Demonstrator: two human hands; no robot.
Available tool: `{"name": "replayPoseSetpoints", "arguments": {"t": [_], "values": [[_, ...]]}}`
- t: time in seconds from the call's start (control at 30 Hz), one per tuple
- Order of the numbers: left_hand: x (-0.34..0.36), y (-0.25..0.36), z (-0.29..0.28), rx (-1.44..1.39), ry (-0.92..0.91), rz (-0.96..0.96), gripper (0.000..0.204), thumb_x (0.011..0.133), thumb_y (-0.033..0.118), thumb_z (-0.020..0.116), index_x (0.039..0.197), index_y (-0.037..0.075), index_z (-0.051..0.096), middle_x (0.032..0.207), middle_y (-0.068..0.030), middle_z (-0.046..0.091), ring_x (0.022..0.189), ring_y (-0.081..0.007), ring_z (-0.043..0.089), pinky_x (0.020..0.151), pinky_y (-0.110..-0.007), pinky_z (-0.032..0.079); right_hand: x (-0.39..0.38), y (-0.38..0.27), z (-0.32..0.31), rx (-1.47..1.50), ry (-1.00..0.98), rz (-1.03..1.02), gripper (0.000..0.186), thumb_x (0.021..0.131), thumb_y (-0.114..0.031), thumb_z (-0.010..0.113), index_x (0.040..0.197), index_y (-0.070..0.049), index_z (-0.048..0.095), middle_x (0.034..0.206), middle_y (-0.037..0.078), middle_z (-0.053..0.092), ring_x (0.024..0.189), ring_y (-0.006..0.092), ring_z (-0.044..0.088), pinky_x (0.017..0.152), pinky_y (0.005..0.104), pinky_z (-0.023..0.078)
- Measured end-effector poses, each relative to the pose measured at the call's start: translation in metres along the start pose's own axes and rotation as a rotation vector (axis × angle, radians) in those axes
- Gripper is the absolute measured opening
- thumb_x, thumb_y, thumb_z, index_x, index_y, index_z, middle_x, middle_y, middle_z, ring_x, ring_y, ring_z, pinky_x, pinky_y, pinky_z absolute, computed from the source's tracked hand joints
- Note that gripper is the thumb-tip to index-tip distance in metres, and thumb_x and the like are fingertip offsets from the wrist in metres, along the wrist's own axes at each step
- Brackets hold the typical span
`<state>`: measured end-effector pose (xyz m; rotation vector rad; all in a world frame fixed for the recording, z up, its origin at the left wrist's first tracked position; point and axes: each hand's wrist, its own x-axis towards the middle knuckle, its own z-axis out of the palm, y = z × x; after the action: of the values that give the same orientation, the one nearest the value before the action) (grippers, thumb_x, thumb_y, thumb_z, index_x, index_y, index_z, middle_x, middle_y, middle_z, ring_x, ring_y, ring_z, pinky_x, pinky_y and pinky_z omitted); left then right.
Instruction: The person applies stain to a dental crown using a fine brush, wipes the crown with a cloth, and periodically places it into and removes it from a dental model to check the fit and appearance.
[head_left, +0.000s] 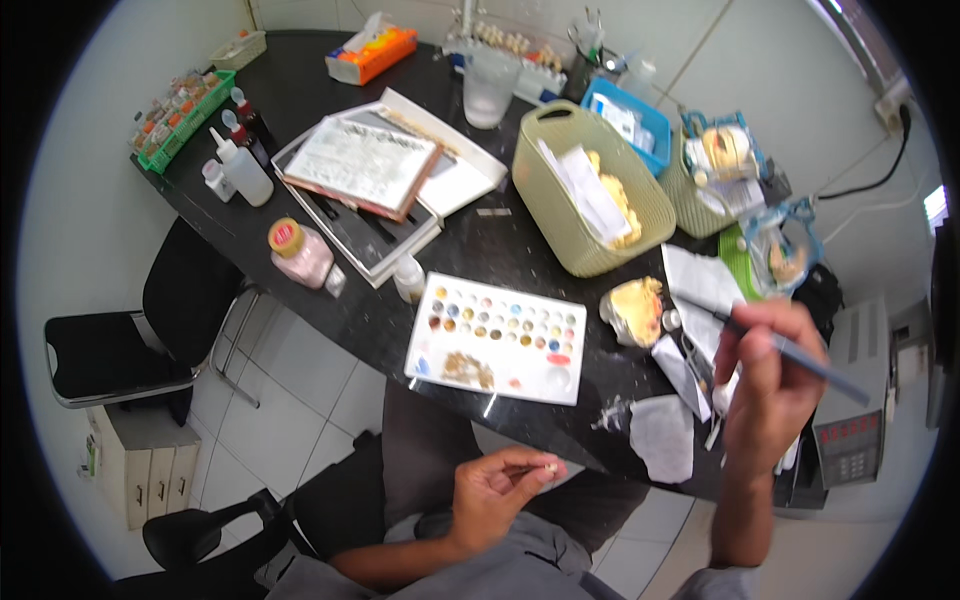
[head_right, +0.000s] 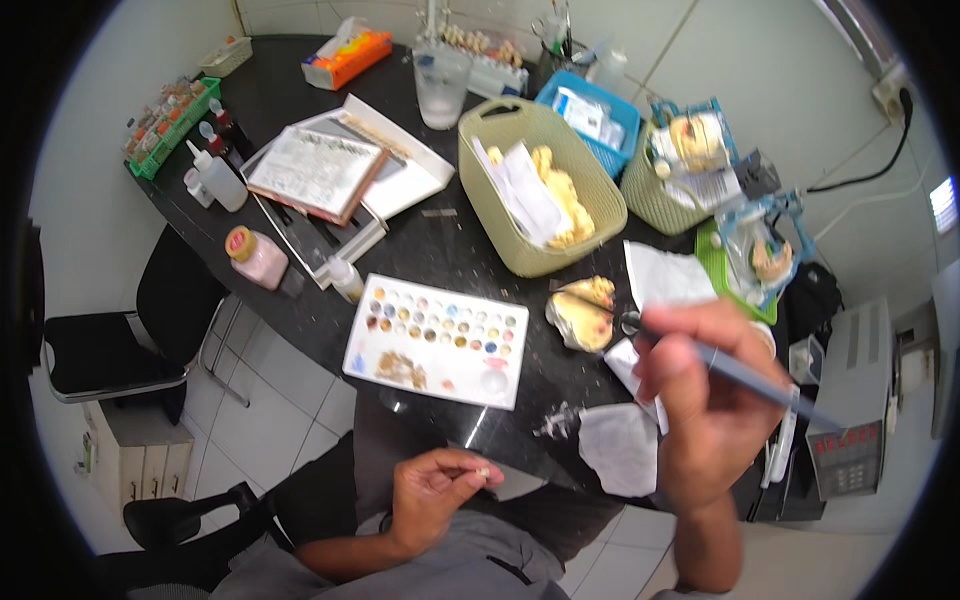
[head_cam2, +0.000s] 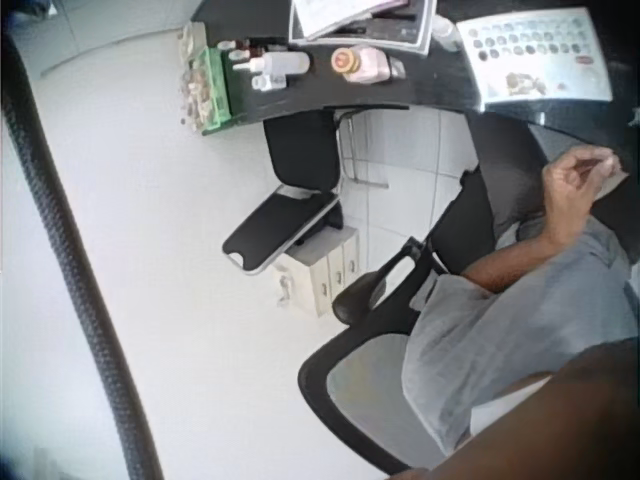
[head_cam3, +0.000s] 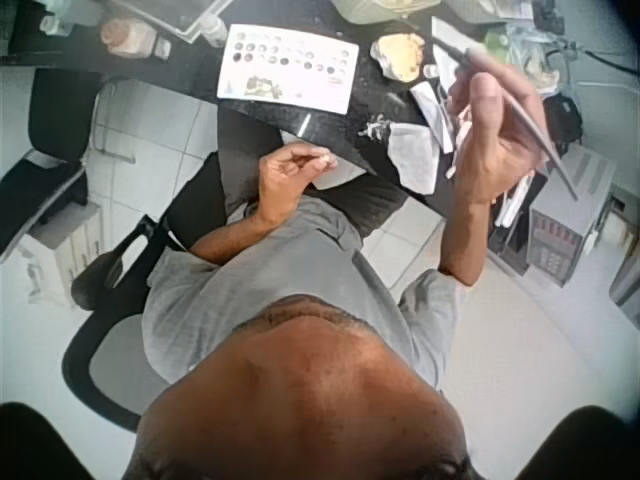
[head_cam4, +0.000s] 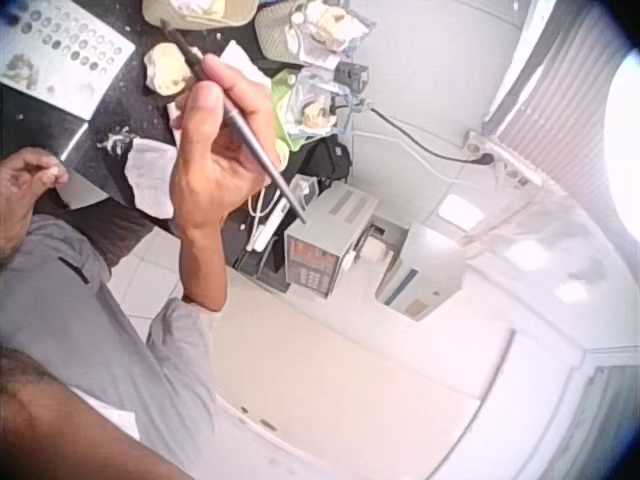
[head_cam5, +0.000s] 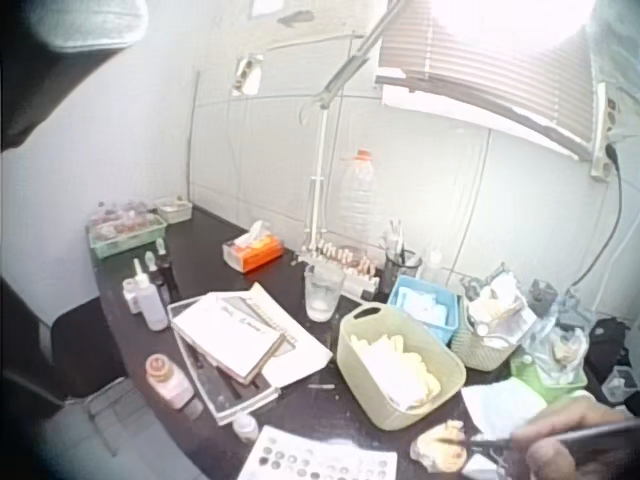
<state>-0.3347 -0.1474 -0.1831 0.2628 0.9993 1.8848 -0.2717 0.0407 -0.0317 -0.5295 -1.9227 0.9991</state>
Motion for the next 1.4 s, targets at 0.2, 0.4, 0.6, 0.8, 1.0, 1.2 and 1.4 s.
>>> {"name": "replayPoseSetpoints", "arguments": {"t": [0.2,0.4,0.6,0.8,1.0,1.2,1.4], "values": [[0.007,0.022,-0.017,-0.035,-0.043,-0.015,0.015,0.089,-0.006,0.059,0.102,-0.008,0.063,0.099,-0.0164,0.067,0.095,-0.0199,0.066,0.087,-0.029,0.054,0.171,0.017,0.079,-0.184,-0.179,-0.194,0.027,0.088,-0.024,0.062,0.093,0.002,0.066,0.075,0.007,0.066,0.064,0.0088,0.059,0.055,0.0215,0.044],[0.009,0.029,-0.035,0.039,-0.017,0.045,0.009,0.087,-0.009,0.057,0.095,-0.007,0.061,0.094,-0.0188,0.067,0.089,-0.0233,0.067,0.081,-0.032,0.055,0.269,0.095,0.150,-0.638,-0.369,-0.166,0.030,0.079,-0.029,0.071,0.091,-0.002,0.072,0.074,0.010,0.068,0.067,0.0181,0.064,0.065,0.0324,0.050],[0.006,0.053,-0.045,0.033,0.058,0.042,0.013,0.086,0.002,0.066,0.098,-0.004,0.067,0.091,-0.0115,0.068,0.084,-0.0156,0.066,0.073,-0.026,0.053,0.266,0.109,0.190,-0.732,-0.496,-0.085,0.035,0.073,-0.033,0.076,0.089,-0.001,0.073,0.074,0.012,0.068,0.067,0.0202,0.063,0.066,0.0340,0.049],[0.010,0.044,-0.043,0.018,0.057,0.037,0.012,0.087,-0.005,0.062,0.099,-0.007,0.064,0.096,-0.0151,0.067,0.089,-0.0188,0.066,0.080,-0.028,0.054,0.258,0.100,0.172,-0.797,-0.519,-0.145,0.038,0.079,-0.035,0.069,0.091,0.001,0.070,0.076,0.013,0.068,0.067,0.0230,0.064,0.067,0.0344,0.049],[0.011,0.024,-0.025,-0.088,-0.064,-0.041,0.012,0.085,-0.009,0.061,0.097,-0.006,0.060,0.092,-0.0176,0.067,0.087,-0.0223,0.068,0.083,-0.032,0.055,0.133,-0.010,0.025,-0.374,0.067,-0.322,0.030,0.084,-0.027,0.059,0.088,0.002,0.066,0.073,0.007,0.064,0.063,0.0104,0.059,0.059,0.0245,0.046],[0.010,-0.001,0.008,0.030,-0.091,-0.058,0.011,0.086,-0.004,0.060,0.097,-0.003,0.058,0.089,-0.0171,0.067,0.082,-0.0208,0.068,0.080,-0.035,0.057,-0.049,-0.018,-0.067,-0.228,-0.135,0.121,0.030,0.092,-0.026,0.048,0.095,0.003,0.056,0.087,0.015,0.054,0.059,0.0131,0.054,0.044,0.0173,0.042],[0.004,-0.017,0.021,0.026,-0.060,-0.033,0.013,0.087,-0.006,0.060,0.100,-0.007,0.060,0.091,-0.0197,0.068,0.086,-0.0219,0.069,0.082,-0.035,0.057,-0.145,0.045,-0.077,-0.226,0.113,0.301,0.008,0.081,-0.003,0.067,0.085,0.003,0.065,0.076,0.009,0.064,0.062,0.0123,0.057,0.055,0.0223,0.043]]}}
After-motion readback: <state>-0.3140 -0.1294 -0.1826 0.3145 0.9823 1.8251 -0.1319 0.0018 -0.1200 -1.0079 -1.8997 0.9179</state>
